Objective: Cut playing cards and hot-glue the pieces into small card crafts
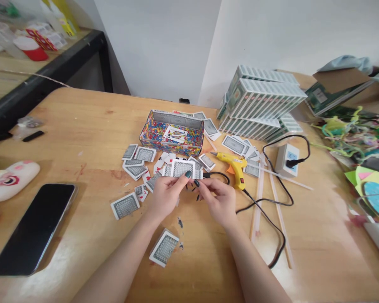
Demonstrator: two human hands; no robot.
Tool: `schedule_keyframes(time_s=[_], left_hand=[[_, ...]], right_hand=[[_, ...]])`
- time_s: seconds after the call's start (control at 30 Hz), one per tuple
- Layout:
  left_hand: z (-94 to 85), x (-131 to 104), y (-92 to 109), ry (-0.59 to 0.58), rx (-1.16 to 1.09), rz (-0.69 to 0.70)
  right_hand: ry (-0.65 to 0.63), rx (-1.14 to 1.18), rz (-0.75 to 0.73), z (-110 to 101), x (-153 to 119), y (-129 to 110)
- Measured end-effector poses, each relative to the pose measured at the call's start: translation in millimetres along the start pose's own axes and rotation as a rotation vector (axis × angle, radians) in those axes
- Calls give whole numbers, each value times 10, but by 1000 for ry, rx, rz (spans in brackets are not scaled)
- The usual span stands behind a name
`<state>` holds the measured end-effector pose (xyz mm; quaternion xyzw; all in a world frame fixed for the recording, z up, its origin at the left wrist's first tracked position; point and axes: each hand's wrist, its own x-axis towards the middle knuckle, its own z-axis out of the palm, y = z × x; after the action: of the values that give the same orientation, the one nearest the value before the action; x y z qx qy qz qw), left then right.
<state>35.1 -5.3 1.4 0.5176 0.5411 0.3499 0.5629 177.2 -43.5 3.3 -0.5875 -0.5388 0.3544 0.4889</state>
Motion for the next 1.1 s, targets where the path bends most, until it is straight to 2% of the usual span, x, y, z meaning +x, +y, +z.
schedule_keyframes(time_s=[0.17,0.27,0.7,0.97,1.1], left_hand=[[-5,12,-36,15,-41,-19],[-10,14,-39,8,-36,-16],[-25,22,-51,33,-15,22],[-34,22,-49,30,0,18],[-21,5,9,-7,24,93]], right_hand=[[28,-243,-212,-2,-11,-7],[57,-302,-236,2,-11,9],[46,-181,19,-27,6,75],[126,-84,184,-31,46,91],[34,61,261,-37,71,51]])
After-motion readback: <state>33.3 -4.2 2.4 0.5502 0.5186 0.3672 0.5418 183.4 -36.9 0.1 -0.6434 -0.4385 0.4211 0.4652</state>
